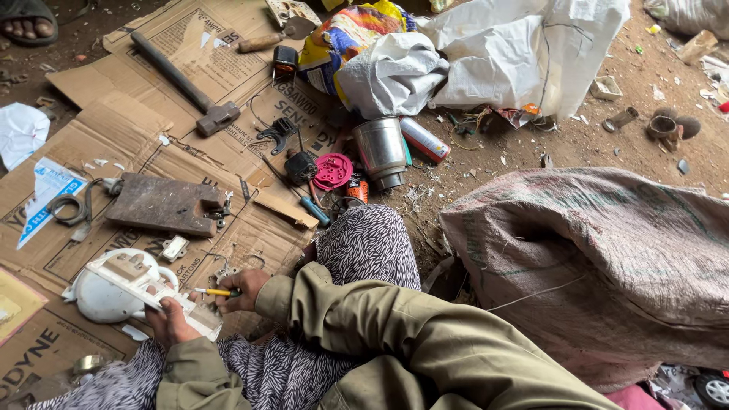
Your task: The person sits on the ground and uses a screwdriver to tighten screws on a white plastic electrical socket. They manipulate the internal metal contacts and wires while holding the socket in their lap.
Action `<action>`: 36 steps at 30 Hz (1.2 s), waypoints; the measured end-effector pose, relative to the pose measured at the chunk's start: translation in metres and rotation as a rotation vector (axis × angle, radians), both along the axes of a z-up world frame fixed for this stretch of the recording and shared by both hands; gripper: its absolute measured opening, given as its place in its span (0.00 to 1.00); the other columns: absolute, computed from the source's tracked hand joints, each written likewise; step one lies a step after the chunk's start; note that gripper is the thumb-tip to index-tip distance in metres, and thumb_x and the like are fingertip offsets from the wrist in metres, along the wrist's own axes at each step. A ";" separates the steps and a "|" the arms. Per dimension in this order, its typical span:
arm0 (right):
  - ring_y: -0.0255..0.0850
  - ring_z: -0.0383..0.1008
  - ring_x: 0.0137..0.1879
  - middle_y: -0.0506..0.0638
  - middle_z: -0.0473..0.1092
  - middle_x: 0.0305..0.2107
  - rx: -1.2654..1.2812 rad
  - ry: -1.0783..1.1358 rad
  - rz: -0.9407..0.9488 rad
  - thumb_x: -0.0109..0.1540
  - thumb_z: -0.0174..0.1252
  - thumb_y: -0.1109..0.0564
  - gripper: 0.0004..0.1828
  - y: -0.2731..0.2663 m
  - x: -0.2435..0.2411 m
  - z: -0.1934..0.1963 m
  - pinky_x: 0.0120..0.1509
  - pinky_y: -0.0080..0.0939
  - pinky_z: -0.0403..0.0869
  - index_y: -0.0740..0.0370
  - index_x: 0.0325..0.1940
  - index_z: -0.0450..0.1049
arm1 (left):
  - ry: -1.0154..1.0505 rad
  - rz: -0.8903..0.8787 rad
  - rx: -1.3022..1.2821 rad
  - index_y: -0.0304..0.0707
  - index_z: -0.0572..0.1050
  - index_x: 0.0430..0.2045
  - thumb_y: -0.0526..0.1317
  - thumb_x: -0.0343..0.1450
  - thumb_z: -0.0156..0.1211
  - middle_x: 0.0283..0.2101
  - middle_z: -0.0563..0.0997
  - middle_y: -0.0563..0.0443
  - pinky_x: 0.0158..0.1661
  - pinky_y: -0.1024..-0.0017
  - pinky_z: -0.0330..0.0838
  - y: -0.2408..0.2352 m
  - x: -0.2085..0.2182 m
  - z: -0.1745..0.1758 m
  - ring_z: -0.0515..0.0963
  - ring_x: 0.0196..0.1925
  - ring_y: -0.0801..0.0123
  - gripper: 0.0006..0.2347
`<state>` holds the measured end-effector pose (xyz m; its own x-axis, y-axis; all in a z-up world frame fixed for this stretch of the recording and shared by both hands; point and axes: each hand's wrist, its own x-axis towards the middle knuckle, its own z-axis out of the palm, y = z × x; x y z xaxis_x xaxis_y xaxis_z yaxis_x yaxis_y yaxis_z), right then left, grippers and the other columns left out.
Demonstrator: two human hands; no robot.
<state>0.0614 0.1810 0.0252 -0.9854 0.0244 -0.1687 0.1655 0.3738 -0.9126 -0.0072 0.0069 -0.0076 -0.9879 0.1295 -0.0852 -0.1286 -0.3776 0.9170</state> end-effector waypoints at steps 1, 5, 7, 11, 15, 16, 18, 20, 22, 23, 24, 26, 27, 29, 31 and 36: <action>0.38 0.81 0.38 0.45 0.80 0.32 -0.009 0.002 -0.011 0.53 0.70 0.44 0.18 -0.002 0.000 0.000 0.45 0.42 0.77 0.52 0.43 0.82 | 0.000 0.002 -0.002 0.32 0.54 0.73 0.53 0.75 0.58 0.71 0.63 0.32 0.55 0.60 0.74 0.000 0.001 0.001 0.71 0.63 0.52 0.34; 0.40 0.79 0.39 0.48 0.79 0.32 -0.002 -0.106 -0.044 0.54 0.74 0.46 0.19 0.000 0.000 0.002 0.46 0.43 0.75 0.54 0.45 0.81 | -0.008 0.005 -0.018 0.32 0.53 0.73 0.57 0.76 0.58 0.71 0.62 0.33 0.54 0.59 0.75 -0.001 0.005 0.002 0.71 0.63 0.52 0.36; 0.41 0.78 0.39 0.49 0.78 0.31 0.024 -0.173 -0.039 0.56 0.74 0.45 0.18 0.000 0.001 0.005 0.46 0.43 0.75 0.54 0.45 0.81 | -0.049 0.002 -0.025 0.34 0.53 0.73 0.58 0.75 0.57 0.71 0.63 0.33 0.53 0.59 0.75 -0.002 0.006 0.001 0.72 0.60 0.52 0.37; 0.40 0.80 0.38 0.47 0.79 0.31 0.002 -0.047 -0.025 0.55 0.70 0.43 0.18 0.000 -0.001 0.004 0.45 0.43 0.77 0.53 0.44 0.82 | 0.029 0.005 0.022 0.34 0.53 0.75 0.57 0.78 0.60 0.72 0.62 0.34 0.58 0.58 0.73 0.000 0.006 -0.006 0.69 0.66 0.55 0.36; 0.41 0.80 0.38 0.48 0.80 0.32 -0.097 0.056 -0.095 0.54 0.71 0.45 0.18 -0.001 -0.004 0.007 0.45 0.43 0.78 0.54 0.44 0.82 | 0.014 0.046 0.083 0.35 0.53 0.75 0.56 0.78 0.60 0.72 0.63 0.35 0.59 0.58 0.74 -0.001 0.004 -0.009 0.69 0.68 0.55 0.35; 0.41 0.79 0.39 0.49 0.79 0.32 -0.079 -0.017 -0.070 0.54 0.73 0.45 0.19 0.000 -0.003 0.009 0.46 0.43 0.77 0.55 0.45 0.82 | 0.007 0.060 0.086 0.35 0.54 0.75 0.56 0.79 0.60 0.72 0.63 0.34 0.59 0.58 0.74 0.000 0.004 -0.008 0.69 0.68 0.55 0.35; 0.42 0.78 0.40 0.51 0.79 0.33 -0.041 -0.165 -0.027 0.55 0.75 0.44 0.22 0.003 -0.001 0.014 0.47 0.44 0.74 0.56 0.46 0.80 | -0.077 0.072 0.056 0.38 0.52 0.74 0.56 0.76 0.59 0.70 0.64 0.35 0.54 0.58 0.74 0.000 0.007 -0.006 0.71 0.61 0.53 0.36; 0.42 0.78 0.37 0.49 0.79 0.32 0.064 -0.165 0.021 0.58 0.72 0.44 0.19 0.003 0.001 0.018 0.45 0.43 0.75 0.54 0.47 0.82 | -0.111 0.073 0.040 0.40 0.50 0.74 0.56 0.74 0.59 0.70 0.64 0.36 0.54 0.58 0.74 0.002 0.010 -0.002 0.72 0.60 0.52 0.37; 0.41 0.79 0.36 0.48 0.79 0.31 0.085 -0.091 0.051 0.58 0.71 0.44 0.17 0.000 -0.001 0.020 0.44 0.42 0.76 0.53 0.46 0.83 | -0.090 0.080 0.039 0.39 0.48 0.75 0.56 0.75 0.60 0.73 0.62 0.37 0.57 0.59 0.73 -0.001 0.011 0.001 0.72 0.64 0.53 0.38; 0.40 0.80 0.37 0.47 0.79 0.32 0.056 -0.021 0.054 0.56 0.72 0.45 0.17 0.002 -0.002 0.018 0.44 0.41 0.77 0.54 0.46 0.83 | -0.049 0.071 -0.027 0.37 0.49 0.75 0.57 0.77 0.58 0.73 0.62 0.36 0.59 0.60 0.72 0.000 0.011 0.002 0.71 0.65 0.53 0.37; 0.39 0.80 0.37 0.47 0.80 0.32 0.026 0.048 0.058 0.55 0.72 0.46 0.18 0.005 -0.002 0.015 0.44 0.41 0.77 0.54 0.45 0.83 | -0.010 0.063 -0.094 0.35 0.50 0.75 0.57 0.78 0.56 0.73 0.62 0.35 0.61 0.61 0.71 -0.001 0.011 0.003 0.71 0.67 0.54 0.36; 0.37 0.81 0.40 0.46 0.80 0.34 -0.047 0.111 -0.019 0.55 0.72 0.49 0.14 0.006 -0.005 0.006 0.46 0.40 0.79 0.55 0.41 0.82 | -0.007 0.068 -0.202 0.33 0.54 0.75 0.57 0.80 0.53 0.72 0.64 0.35 0.61 0.61 0.70 -0.004 0.008 0.006 0.72 0.67 0.55 0.33; 0.36 0.82 0.41 0.45 0.80 0.34 -0.082 0.145 -0.063 0.55 0.72 0.50 0.13 0.007 -0.007 0.000 0.47 0.39 0.80 0.55 0.40 0.82 | -0.018 0.081 -0.230 0.33 0.54 0.74 0.57 0.80 0.53 0.71 0.64 0.35 0.60 0.61 0.71 -0.005 0.004 0.008 0.72 0.66 0.55 0.33; 0.37 0.82 0.44 0.46 0.82 0.35 -0.082 0.111 -0.092 0.57 0.69 0.54 0.09 0.011 -0.010 -0.010 0.51 0.40 0.80 0.55 0.40 0.83 | -0.023 0.103 -0.263 0.34 0.54 0.74 0.57 0.79 0.53 0.70 0.66 0.34 0.58 0.61 0.72 -0.007 -0.002 0.013 0.73 0.64 0.54 0.33; 0.39 0.81 0.46 0.47 0.81 0.37 -0.058 0.102 -0.173 0.56 0.71 0.55 0.12 0.017 -0.013 -0.012 0.53 0.42 0.78 0.55 0.44 0.82 | -0.005 0.091 -0.249 0.36 0.54 0.74 0.56 0.79 0.54 0.68 0.67 0.34 0.56 0.60 0.73 -0.004 -0.006 0.020 0.74 0.61 0.54 0.33; 0.40 0.73 0.42 0.49 0.77 0.38 -0.177 -0.053 -0.503 0.56 0.70 0.54 0.21 0.045 -0.032 0.000 0.46 0.42 0.71 0.55 0.52 0.77 | -0.016 -0.120 -0.041 0.38 0.54 0.73 0.56 0.77 0.54 0.64 0.70 0.32 0.50 0.59 0.76 -0.007 -0.010 0.030 0.77 0.55 0.52 0.32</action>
